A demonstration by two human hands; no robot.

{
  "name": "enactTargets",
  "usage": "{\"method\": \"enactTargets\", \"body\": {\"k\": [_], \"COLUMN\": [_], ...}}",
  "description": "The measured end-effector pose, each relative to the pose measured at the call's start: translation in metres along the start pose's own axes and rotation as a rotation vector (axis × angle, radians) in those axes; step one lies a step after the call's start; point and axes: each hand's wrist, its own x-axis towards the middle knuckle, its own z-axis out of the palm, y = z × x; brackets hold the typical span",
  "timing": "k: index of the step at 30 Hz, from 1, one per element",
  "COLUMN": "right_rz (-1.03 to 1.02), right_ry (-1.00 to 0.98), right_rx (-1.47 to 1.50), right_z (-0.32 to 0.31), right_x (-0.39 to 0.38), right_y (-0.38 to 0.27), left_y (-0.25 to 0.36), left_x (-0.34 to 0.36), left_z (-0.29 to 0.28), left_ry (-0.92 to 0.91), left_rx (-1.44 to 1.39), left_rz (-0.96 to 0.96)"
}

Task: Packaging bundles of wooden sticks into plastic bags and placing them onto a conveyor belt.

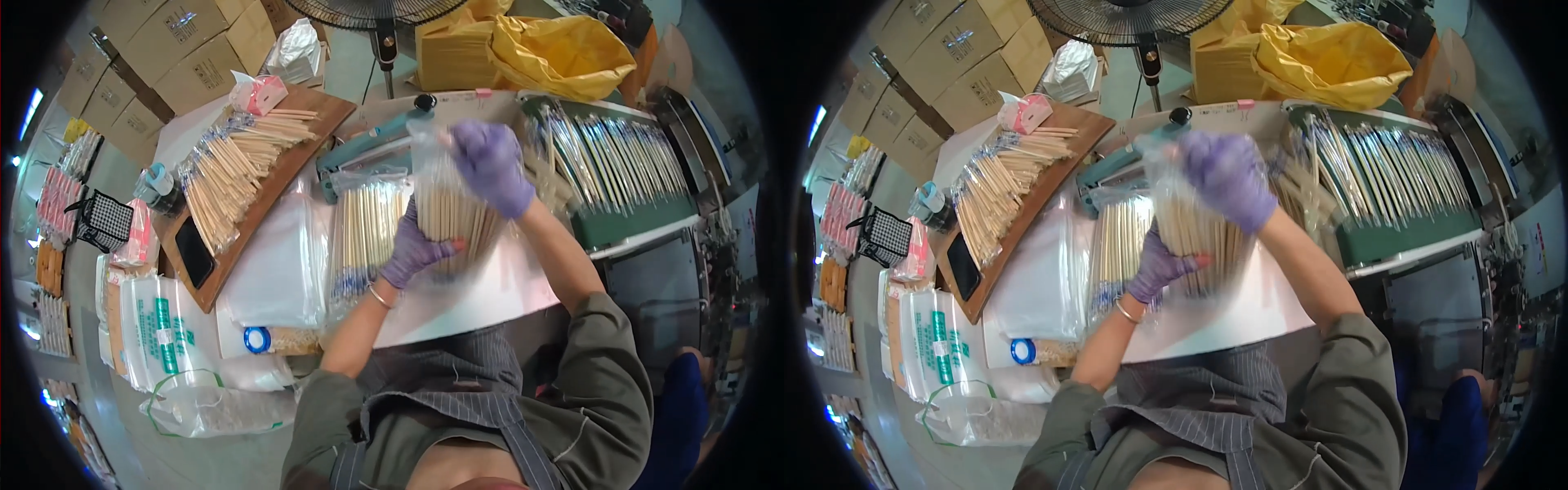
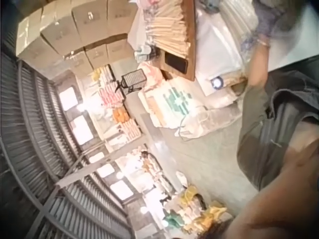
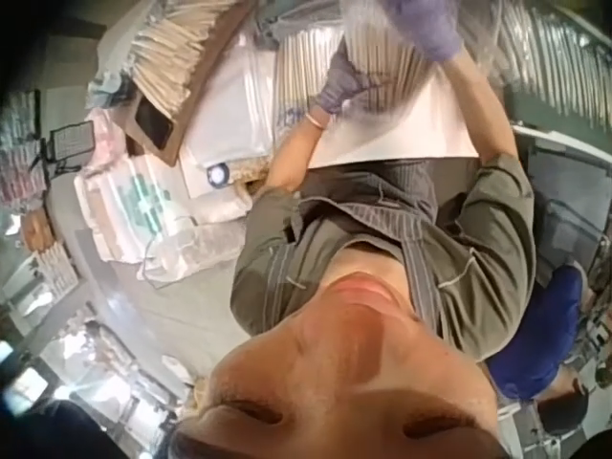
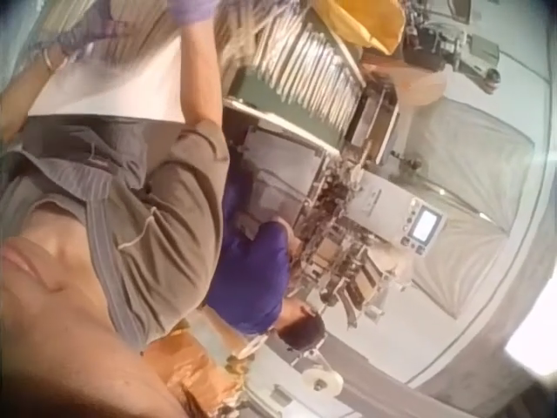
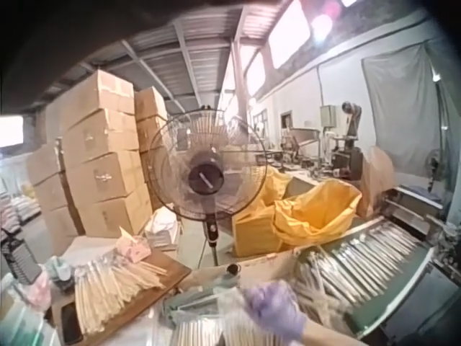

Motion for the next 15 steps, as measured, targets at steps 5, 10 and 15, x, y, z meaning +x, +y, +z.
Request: {"method": "enactTargets", "body": {"k": [5,10,15], "right_rz": [0.637,0.386,0.648], "right_ry": [0.327,0.264,0.244], "right_rx": [0.107,0.630,1.010], "right_z": [0.149,0.129,0.178], "right_x": [0.035,0.119,0.065], "right_y": [0.137,0.043,0.131], "left_y": [-0.063,-0.045,-0.001], "left_x": [0.041,0.065,0.062], "left_z": [-0.013,-0.053,-0.072], "left_ry": [0.192,0.406,0.579], "left_rx": [0.333,0.206,0.144], "left_rz": [-0.070,0.100,-0.079]}}
